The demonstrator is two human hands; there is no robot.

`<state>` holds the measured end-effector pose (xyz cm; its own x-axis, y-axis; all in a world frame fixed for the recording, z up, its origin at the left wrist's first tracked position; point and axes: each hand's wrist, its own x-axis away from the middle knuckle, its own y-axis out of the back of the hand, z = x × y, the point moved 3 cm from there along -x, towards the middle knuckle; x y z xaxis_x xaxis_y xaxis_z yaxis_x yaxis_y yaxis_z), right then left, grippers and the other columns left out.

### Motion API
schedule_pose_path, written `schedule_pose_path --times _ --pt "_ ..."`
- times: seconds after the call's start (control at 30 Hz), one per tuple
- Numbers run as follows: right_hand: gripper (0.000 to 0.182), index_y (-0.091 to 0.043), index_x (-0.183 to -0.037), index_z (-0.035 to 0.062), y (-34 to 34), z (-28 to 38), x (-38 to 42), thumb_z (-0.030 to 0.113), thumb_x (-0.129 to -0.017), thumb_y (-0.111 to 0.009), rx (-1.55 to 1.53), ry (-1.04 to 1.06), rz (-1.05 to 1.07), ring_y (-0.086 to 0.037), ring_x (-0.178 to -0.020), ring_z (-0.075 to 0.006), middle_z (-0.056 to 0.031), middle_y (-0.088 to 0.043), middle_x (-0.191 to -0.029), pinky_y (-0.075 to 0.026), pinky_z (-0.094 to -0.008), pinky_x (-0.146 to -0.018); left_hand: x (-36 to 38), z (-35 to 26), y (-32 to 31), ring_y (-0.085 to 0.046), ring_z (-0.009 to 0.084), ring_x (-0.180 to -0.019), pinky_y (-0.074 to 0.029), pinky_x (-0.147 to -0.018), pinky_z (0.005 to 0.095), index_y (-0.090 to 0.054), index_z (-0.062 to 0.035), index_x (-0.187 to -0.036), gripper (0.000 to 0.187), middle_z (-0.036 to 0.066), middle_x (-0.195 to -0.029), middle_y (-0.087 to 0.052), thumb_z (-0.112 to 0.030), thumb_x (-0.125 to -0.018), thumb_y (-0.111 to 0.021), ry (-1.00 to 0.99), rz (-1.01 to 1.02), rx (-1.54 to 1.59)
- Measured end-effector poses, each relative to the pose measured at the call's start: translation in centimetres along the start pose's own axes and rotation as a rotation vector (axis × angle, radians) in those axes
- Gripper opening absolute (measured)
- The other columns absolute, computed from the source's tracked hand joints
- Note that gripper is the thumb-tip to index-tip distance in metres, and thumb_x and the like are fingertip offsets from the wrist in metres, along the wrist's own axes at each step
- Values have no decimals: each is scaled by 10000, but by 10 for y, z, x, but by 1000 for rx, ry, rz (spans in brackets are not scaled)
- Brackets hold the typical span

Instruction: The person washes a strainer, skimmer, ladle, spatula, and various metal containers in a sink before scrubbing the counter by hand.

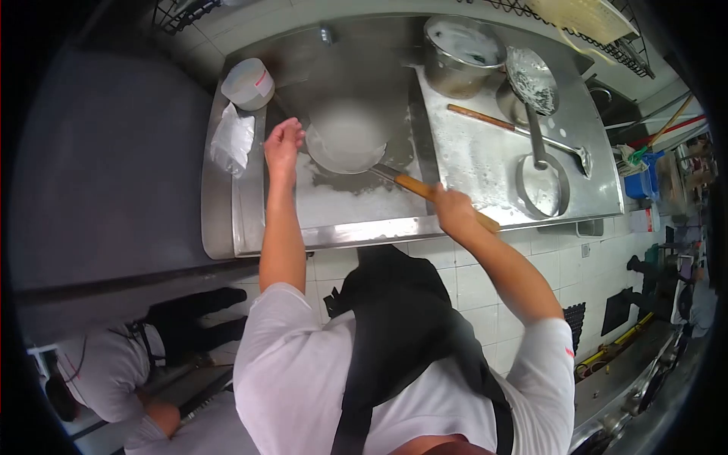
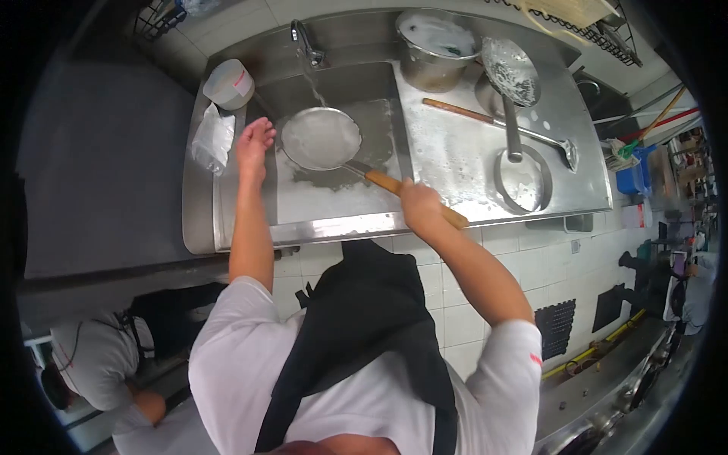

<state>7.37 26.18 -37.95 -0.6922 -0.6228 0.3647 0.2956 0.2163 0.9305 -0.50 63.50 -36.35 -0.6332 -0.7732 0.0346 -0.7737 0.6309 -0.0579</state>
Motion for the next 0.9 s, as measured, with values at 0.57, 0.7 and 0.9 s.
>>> schedule_pose_path --times 0.57,0.7,0.9 --pt "767 -190 -1486 202 -82 79 -166 114 -819 -559 -541 -5 500 -582 -677 -167 -60 -575 -795 -491 -309 -558 -71 80 74 -632 126 -840 -471 -711 241 -643 -21 -1078 279 55 -951 -658 -250 -933 -577 159 123 -171" --pt "712 -275 -1454 194 -21 65 -115 79 -810 -558 -1383 -122 775 -419 -495 -77 9 -458 -682 -379 -230 -445 -113 66 26 -645 175 -896 -484 -774 277 -654 -27 -1076 287 83 -1014 -668 -259 -926 -577 -17 249 -267" --pt "756 -255 -1458 238 21 53 -66 -2 -808 -557 -1791 -165 778 -384 -504 -49 24 -454 -716 -326 -196 -441 -175 42 -94 -519 312 -1181 -396 -1002 367 -581 -47 -1211 378 157 -1277 -554 -307 -965 -459 -948 474 -724"
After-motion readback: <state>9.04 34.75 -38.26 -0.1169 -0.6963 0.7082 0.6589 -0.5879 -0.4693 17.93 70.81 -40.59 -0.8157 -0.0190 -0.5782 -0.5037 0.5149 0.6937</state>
